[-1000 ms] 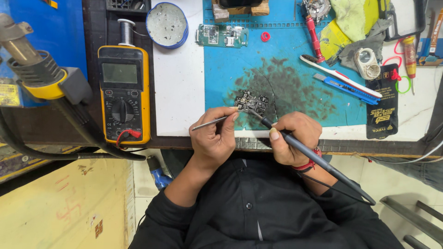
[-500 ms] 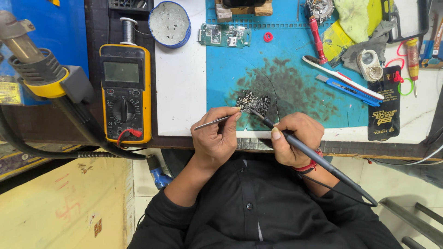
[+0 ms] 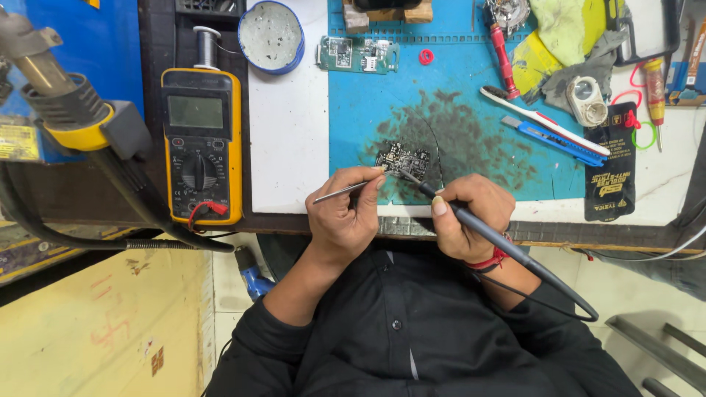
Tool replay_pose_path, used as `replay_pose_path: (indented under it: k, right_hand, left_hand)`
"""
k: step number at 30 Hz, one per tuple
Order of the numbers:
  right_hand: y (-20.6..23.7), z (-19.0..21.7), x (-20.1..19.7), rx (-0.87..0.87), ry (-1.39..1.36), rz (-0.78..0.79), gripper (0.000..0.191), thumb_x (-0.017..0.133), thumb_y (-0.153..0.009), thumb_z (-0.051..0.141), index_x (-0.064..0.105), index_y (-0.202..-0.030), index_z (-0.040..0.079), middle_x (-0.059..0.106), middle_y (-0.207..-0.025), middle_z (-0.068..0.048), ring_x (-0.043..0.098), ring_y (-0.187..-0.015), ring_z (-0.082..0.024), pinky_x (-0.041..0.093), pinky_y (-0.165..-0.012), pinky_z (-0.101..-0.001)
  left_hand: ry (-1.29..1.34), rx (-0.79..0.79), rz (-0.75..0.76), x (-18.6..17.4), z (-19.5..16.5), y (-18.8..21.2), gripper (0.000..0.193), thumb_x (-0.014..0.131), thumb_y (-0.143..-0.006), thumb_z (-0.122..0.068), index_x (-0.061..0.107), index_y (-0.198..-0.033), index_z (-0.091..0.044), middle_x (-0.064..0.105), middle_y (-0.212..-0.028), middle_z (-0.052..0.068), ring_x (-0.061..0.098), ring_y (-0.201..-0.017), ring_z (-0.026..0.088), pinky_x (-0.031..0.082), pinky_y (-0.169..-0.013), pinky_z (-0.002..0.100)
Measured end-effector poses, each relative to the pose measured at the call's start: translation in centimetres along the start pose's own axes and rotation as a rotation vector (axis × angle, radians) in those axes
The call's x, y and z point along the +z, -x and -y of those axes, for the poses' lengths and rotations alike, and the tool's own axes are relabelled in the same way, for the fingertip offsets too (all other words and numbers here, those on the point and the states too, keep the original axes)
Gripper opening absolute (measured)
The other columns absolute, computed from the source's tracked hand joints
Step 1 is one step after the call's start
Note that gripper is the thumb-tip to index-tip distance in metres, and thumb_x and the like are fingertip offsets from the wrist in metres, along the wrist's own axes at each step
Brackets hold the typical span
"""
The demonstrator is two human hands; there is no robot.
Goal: The person uses a soldering iron and tweezers to apply solder to multiple points on a small circuit board. They repeatedly heat joints and feed solder wire, then inspect the connections while holding the board steady.
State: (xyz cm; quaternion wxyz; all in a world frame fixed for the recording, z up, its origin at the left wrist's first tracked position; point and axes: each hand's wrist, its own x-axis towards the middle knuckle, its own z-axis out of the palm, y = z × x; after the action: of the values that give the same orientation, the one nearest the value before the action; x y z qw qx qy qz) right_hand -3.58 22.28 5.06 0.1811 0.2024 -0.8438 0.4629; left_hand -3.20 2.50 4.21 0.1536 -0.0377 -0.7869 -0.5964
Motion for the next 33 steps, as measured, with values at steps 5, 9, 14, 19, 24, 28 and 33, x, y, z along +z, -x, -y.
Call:
replay_pose_path:
  k: [5,9,14,19,24,28,33]
  right_hand:
    - [-0.10,-0.19,0.28,0.006,-0.001,-0.015,0.010,0.068,-0.092,0.009,0.061,-0.087,0.004,0.064,-0.077,-0.009,0.060,-0.062,-0.023,0.045,-0.057,-0.0323]
    - [0.00,0.00,0.23,0.025,0.006,-0.006,0.011,0.068,-0.091,0.010,0.061,-0.086,0.004,0.064,-0.076,-0.009,0.059,-0.060,-0.023,0.044,-0.059,-0.0340]
    - [0.03,0.10,0.06,0.007,-0.014,0.003,0.011,0.068,-0.092,0.010,0.060,-0.088,0.004,0.065,-0.077,-0.010,0.060,-0.062,-0.023,0.045,-0.060,-0.0338]
    - [-0.03,0.14,-0.12,-0.015,-0.024,0.013,0.011,0.068,-0.092,0.010,0.059,-0.089,0.003,0.065,-0.078,-0.010,0.061,-0.063,-0.023,0.046,-0.060,-0.0337]
    - [0.15,-0.03,-0.20,0.003,-0.024,0.005,0.012,0.067,-0.092,0.010,0.059,-0.088,0.003,0.064,-0.077,-0.010,0.059,-0.061,-0.023,0.045,-0.059,-0.0336]
    - [0.47,-0.07,-0.32,0.058,-0.018,-0.026,0.011,0.067,-0.095,0.010,0.059,-0.090,0.004,0.064,-0.081,-0.010,0.060,-0.065,-0.022,0.046,-0.058,-0.0306]
    - [0.51,-0.01,-0.09,0.061,0.004,-0.020,0.012,0.067,-0.094,0.009,0.059,-0.088,0.003,0.063,-0.078,-0.009,0.060,-0.063,-0.022,0.045,-0.056,-0.0305]
  left_hand:
    - [-0.003,0.023,-0.009,-0.07,0.12,-0.28,0.011,0.075,-0.097,-0.001,0.069,-0.107,-0.003,0.074,-0.095,0.009,0.074,-0.077,0.015,0.057,-0.068,0.025]
    - [-0.003,0.001,0.003,-0.21,-0.09,-0.17,0.010,0.075,-0.097,-0.001,0.069,-0.105,-0.003,0.074,-0.094,0.010,0.073,-0.076,0.015,0.057,-0.067,0.025]
    - [-0.012,0.023,0.002,-0.18,-0.12,-0.06,0.011,0.075,-0.097,-0.001,0.069,-0.106,-0.002,0.074,-0.095,0.010,0.074,-0.078,0.015,0.058,-0.069,0.026]
    - [-0.011,0.027,-0.004,-0.15,-0.20,-0.03,0.012,0.075,-0.097,-0.001,0.069,-0.106,-0.003,0.074,-0.095,0.010,0.073,-0.077,0.015,0.058,-0.069,0.026]
    - [0.004,0.023,0.006,-0.14,-0.27,-0.04,0.011,0.075,-0.098,-0.001,0.069,-0.107,-0.003,0.074,-0.095,0.009,0.074,-0.078,0.014,0.057,-0.068,0.025]
    - [-0.004,0.027,0.005,-0.14,-0.24,-0.13,0.011,0.075,-0.098,-0.001,0.069,-0.107,-0.003,0.074,-0.095,0.009,0.074,-0.078,0.014,0.057,-0.068,0.024]
    - [-0.005,0.049,0.035,-0.21,-0.25,-0.17,0.013,0.075,-0.097,-0.002,0.069,-0.108,-0.003,0.076,-0.101,0.011,0.076,-0.083,0.018,0.059,-0.070,0.026]
